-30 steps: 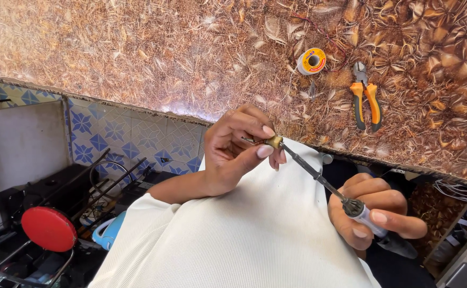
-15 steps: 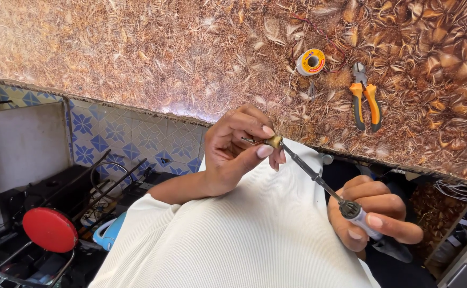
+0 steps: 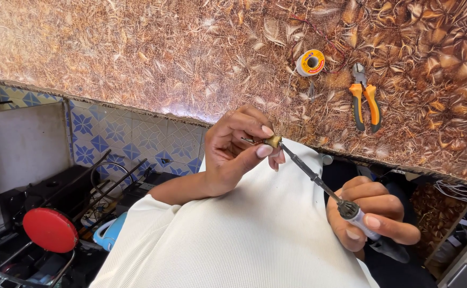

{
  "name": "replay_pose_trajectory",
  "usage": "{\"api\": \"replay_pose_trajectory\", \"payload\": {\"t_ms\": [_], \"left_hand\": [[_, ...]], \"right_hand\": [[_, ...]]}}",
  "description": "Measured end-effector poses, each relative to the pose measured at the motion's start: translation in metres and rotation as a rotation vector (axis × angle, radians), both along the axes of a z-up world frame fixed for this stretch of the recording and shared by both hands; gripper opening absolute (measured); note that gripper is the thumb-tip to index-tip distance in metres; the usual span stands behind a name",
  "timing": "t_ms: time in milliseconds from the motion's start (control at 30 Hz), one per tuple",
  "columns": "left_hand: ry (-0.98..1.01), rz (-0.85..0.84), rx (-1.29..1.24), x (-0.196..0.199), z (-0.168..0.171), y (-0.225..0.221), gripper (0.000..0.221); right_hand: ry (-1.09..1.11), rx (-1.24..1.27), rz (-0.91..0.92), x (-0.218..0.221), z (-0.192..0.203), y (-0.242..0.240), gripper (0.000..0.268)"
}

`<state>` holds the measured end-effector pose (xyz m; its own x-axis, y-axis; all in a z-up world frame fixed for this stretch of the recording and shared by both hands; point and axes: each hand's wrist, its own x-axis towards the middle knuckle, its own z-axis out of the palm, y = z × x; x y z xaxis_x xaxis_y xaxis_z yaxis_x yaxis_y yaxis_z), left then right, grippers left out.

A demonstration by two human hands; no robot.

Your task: Connecting and soldering thin wires to a small electronic connector at a repair bench.

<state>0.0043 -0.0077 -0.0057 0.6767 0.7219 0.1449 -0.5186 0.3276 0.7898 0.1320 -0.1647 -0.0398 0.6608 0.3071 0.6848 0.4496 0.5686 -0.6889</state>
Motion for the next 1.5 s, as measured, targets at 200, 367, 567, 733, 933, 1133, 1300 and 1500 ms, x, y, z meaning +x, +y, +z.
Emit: {"api": "replay_pose_trajectory", "payload": {"t_ms": [200,367,567,733,933,1133,1300,1500], "left_hand": [[-0.003,0.004,0.0,0.0,-0.001,-0.001,0.014],[-0.013,0.015,-0.002,0.001,-0.002,-0.001,0.015],[0.014,0.016,-0.015,-0.001,-0.003,-0.001,0.015],[0.017,0.018,0.0,-0.001,-0.002,-0.001,0.015],[0.021,0.016,-0.008,-0.001,-0.001,-0.002,0.015],[0.017,0.004,-0.016,0.0,0.0,0.0,0.014],[0.017,-0.001,-0.02,0.003,0.001,0.001,0.012],[0.056,-0.026,-0.02,0.002,-0.003,0.003,0.011]], "right_hand": [[-0.026,0.008,-0.003,0.001,0.0,0.0,0.025],[-0.068,-0.02,-0.022,0.0,0.004,0.003,0.023],[-0.146,-0.003,-0.002,0.004,-0.001,-0.001,0.021],[-0.157,-0.003,-0.027,0.003,-0.002,-0.003,0.022],[-0.192,0.004,0.005,0.006,0.001,-0.002,0.02],[-0.188,0.001,-0.009,0.007,-0.001,-0.003,0.02],[-0.19,-0.021,-0.005,0.005,0.002,0.0,0.021],[-0.085,-0.035,-0.45,0.025,0.001,0.009,0.029]]}}
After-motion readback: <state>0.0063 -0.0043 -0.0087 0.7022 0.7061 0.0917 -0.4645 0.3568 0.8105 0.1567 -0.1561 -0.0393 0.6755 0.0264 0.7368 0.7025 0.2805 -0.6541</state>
